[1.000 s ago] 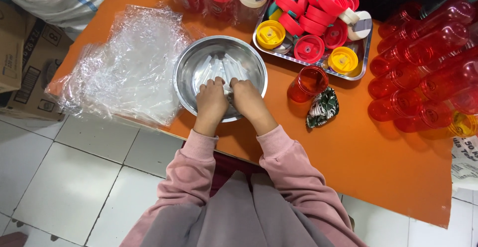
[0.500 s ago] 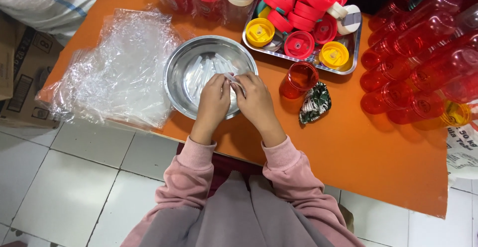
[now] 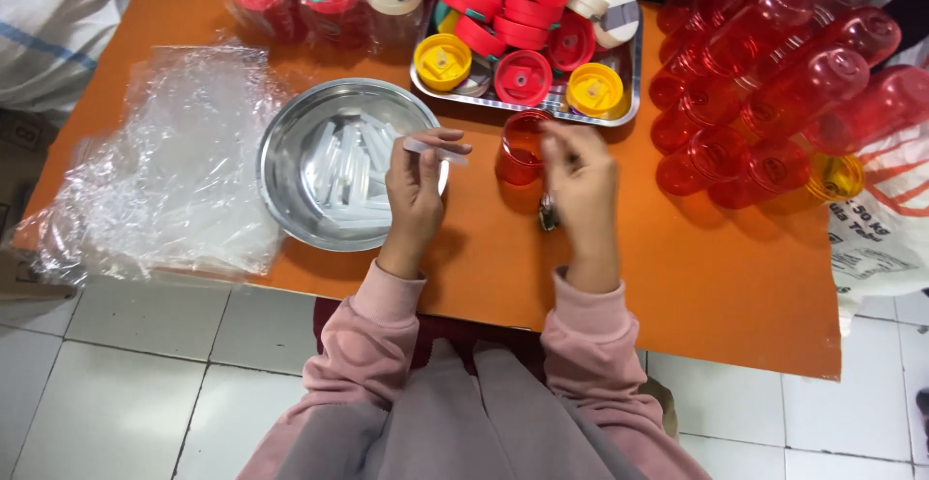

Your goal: Assembling plastic cups by attaching lids and components using a small hand tool.

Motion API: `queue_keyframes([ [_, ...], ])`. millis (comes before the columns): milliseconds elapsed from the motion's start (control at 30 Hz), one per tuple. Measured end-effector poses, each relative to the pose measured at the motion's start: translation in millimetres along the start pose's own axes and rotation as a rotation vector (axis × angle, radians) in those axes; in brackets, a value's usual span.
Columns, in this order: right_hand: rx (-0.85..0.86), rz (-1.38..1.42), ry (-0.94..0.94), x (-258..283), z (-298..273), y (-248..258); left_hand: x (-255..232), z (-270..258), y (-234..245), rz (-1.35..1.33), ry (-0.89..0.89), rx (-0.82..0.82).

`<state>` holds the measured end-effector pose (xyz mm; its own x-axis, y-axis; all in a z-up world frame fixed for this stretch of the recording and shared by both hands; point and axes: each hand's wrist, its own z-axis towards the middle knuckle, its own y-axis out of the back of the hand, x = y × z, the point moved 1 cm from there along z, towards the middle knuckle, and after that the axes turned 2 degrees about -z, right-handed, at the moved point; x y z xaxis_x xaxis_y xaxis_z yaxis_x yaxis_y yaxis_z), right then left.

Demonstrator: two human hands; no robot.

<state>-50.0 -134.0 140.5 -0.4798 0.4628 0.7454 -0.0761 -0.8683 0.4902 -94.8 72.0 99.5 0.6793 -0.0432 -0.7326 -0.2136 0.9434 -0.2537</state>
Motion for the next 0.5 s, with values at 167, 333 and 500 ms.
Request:
queue_keyframes([
  [167, 0.22, -0.318, -0.239, -119, 8, 10, 30, 13, -30, -0.032, 0.063, 0.035],
  [333, 0.54, -0.571, -0.502, -104, 18, -4, 38, 40, -67, 0.03, 0.04, 0.078],
  [500, 0.367, -0.429, -0.477, -157, 8, -5, 46, 46, -85, -0.092, 0.124, 0.304],
])
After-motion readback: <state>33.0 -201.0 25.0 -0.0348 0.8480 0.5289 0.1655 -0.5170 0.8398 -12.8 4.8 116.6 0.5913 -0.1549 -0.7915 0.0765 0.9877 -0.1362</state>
